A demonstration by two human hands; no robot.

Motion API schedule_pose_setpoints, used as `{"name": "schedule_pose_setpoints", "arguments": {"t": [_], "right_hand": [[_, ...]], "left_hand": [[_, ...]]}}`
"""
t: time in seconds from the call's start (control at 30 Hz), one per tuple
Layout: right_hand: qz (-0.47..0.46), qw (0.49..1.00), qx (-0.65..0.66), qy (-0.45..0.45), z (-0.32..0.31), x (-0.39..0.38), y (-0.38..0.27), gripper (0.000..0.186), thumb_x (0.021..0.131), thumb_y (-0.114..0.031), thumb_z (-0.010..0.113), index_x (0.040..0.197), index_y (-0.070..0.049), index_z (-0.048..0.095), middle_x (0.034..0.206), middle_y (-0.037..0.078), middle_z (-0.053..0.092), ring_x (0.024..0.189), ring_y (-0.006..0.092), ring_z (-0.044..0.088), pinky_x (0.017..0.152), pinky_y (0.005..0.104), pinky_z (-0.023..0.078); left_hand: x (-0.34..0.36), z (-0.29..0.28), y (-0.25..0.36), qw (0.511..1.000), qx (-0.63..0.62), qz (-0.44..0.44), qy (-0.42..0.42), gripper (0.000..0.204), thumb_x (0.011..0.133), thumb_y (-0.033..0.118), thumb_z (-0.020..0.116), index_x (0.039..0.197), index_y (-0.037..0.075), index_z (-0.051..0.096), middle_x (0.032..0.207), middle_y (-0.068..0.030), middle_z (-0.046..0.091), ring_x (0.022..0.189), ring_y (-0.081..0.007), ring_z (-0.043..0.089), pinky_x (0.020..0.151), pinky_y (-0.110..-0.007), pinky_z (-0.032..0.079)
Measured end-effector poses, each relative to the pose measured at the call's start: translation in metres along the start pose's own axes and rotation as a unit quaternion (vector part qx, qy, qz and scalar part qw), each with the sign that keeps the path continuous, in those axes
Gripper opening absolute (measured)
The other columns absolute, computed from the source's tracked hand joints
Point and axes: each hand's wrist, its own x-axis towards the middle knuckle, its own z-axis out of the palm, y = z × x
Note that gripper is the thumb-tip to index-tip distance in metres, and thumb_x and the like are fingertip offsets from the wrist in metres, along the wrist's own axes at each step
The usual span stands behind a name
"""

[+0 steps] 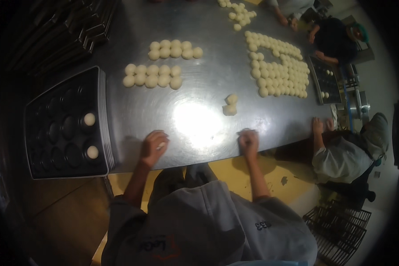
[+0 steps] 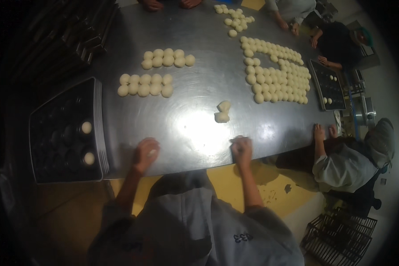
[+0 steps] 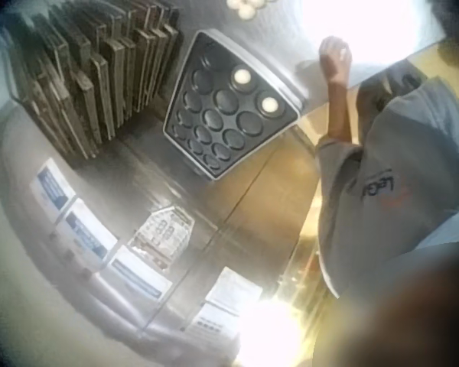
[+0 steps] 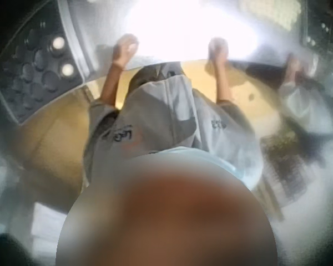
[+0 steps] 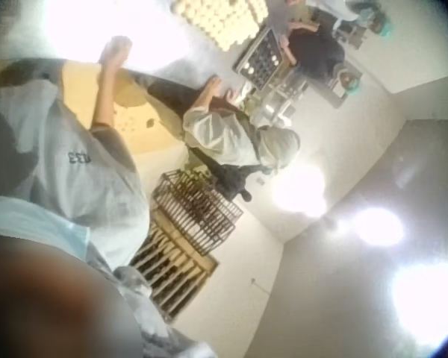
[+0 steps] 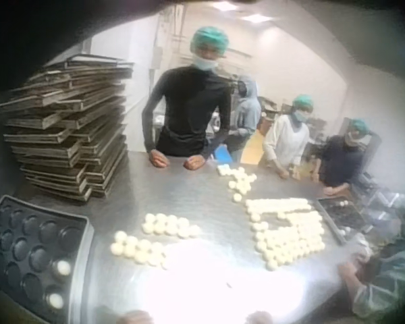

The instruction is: The person places dough balls into a muffin tin, rolls more dough balls by hand on a stainless steel table, and slides a tray into a cooling rack.

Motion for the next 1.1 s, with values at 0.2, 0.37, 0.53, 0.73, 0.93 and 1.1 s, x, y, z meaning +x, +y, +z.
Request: {"name": "schedule_pose_setpoints", "arguments": {"t": [0.2,0.37,0.53,0.73,0.93,1.1], "right_hand": [[0.143,0.955,-0.142,0.218,-0.004,0.089,0.000,0.024,0.075,-0.023,0.077,0.090,-0.007,0.069,0.101,0.014,0.063,0.093,0.0317,0.057,0.085,0.0445,0.044],[0.002,0.991,-0.015,0.133,0.015,0.017,-0.009,0.012,0.078,-0.014,0.077,0.084,-0.006,0.072,0.098,0.015,0.069,0.096,0.0349,0.063,0.088,0.0437,0.050],[0.103,0.968,-0.145,0.176,-0.023,0.061,0.010,0.012,0.077,-0.014,0.075,0.084,-0.006,0.072,0.098,0.015,0.068,0.098,0.0351,0.062,0.087,0.0435,0.049],[0.039,0.992,-0.016,0.117,0.002,0.056,-0.011,0.013,0.082,-0.013,0.076,0.089,-0.004,0.072,0.100,0.016,0.068,0.091,0.0324,0.064,0.084,0.0417,0.052],[0.103,0.977,-0.053,0.180,-0.031,0.055,0.023,0.011,0.083,-0.011,0.074,0.084,-0.001,0.069,0.093,0.014,0.065,0.094,0.0304,0.062,0.081,0.0409,0.053],[0.081,0.983,-0.033,0.161,0.011,0.057,-0.023,0.014,0.080,-0.013,0.078,0.086,-0.003,0.070,0.095,0.013,0.068,0.084,0.0279,0.065,0.076,0.0383,0.053]], "left_hand": [[0.063,0.005,0.000,0.994,0.035,-0.052,0.094,0.016,0.075,0.009,0.079,0.088,0.005,0.070,0.100,-0.0107,0.071,0.103,-0.0311,0.065,0.095,-0.042,0.050],[0.028,0.024,0.032,0.999,-0.032,-0.019,0.007,0.014,0.078,0.009,0.076,0.089,0.006,0.070,0.101,-0.0122,0.070,0.103,-0.0325,0.065,0.097,-0.043,0.050],[0.036,-0.013,0.004,0.993,0.028,-0.070,0.091,0.017,0.077,0.011,0.078,0.090,0.005,0.069,0.102,-0.0124,0.069,0.101,-0.0329,0.064,0.094,-0.044,0.050],[0.034,0.036,0.031,0.997,-0.027,-0.065,0.039,0.012,0.079,0.010,0.075,0.089,0.005,0.068,0.105,-0.0121,0.069,0.104,-0.0330,0.065,0.096,-0.044,0.050],[0.035,0.007,0.013,0.992,0.073,-0.060,0.084,0.013,0.079,0.009,0.073,0.090,0.005,0.069,0.106,-0.0127,0.069,0.107,-0.0344,0.064,0.098,-0.043,0.050],[0.059,0.049,0.030,0.999,0.005,-0.022,0.037,0.017,0.076,0.008,0.075,0.092,0.007,0.070,0.107,-0.0112,0.069,0.110,-0.0335,0.063,0.098,-0.044,0.050]]}}
